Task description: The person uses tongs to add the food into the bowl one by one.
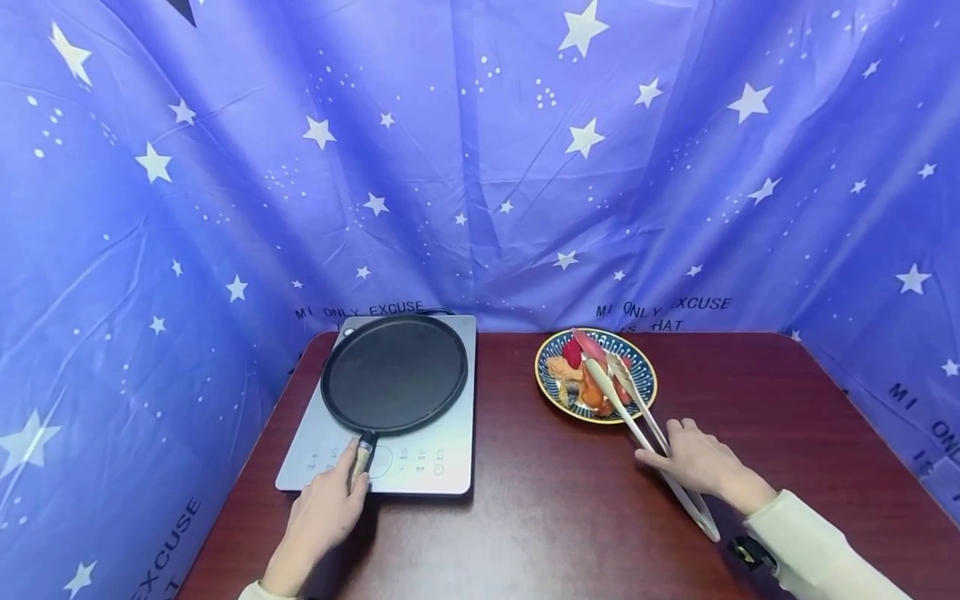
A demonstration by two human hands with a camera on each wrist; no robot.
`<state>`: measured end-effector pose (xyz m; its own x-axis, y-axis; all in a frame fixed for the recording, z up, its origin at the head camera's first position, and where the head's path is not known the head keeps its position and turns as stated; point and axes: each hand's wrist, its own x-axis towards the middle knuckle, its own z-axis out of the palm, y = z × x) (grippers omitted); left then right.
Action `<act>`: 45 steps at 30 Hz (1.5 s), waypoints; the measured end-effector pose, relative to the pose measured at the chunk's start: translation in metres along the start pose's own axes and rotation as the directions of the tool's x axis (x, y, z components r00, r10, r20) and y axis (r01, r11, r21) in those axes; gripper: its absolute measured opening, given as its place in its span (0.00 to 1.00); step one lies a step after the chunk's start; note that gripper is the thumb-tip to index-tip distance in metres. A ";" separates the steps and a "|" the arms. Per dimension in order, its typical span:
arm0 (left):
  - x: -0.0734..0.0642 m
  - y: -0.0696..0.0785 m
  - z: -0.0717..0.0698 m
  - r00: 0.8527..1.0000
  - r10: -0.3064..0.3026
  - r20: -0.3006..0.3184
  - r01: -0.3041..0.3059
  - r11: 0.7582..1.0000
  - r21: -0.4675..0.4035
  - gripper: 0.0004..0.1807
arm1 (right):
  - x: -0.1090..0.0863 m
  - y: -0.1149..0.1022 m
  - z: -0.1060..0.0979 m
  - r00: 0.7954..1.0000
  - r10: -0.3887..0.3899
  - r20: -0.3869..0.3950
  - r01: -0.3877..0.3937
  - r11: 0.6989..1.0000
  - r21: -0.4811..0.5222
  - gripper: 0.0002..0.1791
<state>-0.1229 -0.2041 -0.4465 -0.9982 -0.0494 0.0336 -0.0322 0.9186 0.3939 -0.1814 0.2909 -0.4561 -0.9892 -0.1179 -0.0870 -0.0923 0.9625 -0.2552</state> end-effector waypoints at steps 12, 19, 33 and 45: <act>0.003 -0.002 0.005 1.000 -0.012 -0.019 0.012 1.000 0.000 0.31 | -0.006 -0.001 0.008 1.000 0.009 -0.003 -0.010 0.998 -0.055 0.27; 0.002 -0.002 0.005 1.000 -0.017 -0.005 0.017 1.000 -0.017 0.31 | -0.009 0.000 0.009 1.000 0.009 -0.018 -0.010 0.998 -0.065 0.25; 0.000 -0.005 0.004 1.000 -0.020 0.003 0.020 1.000 -0.016 0.31 | -0.019 0.008 0.003 0.998 0.042 -0.040 -0.040 0.998 0.053 0.19; 0.000 -0.007 0.004 1.000 -0.010 -0.002 0.010 0.999 -0.033 0.31 | -0.014 0.012 -0.005 0.992 0.014 -0.124 -0.004 0.997 0.082 0.20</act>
<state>-0.1233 -0.2087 -0.4527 -0.9977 -0.0595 0.0310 -0.0408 0.9044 0.4248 -0.1693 0.3057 -0.4527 -0.9969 -0.0730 0.0296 -0.0787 0.9398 -0.3326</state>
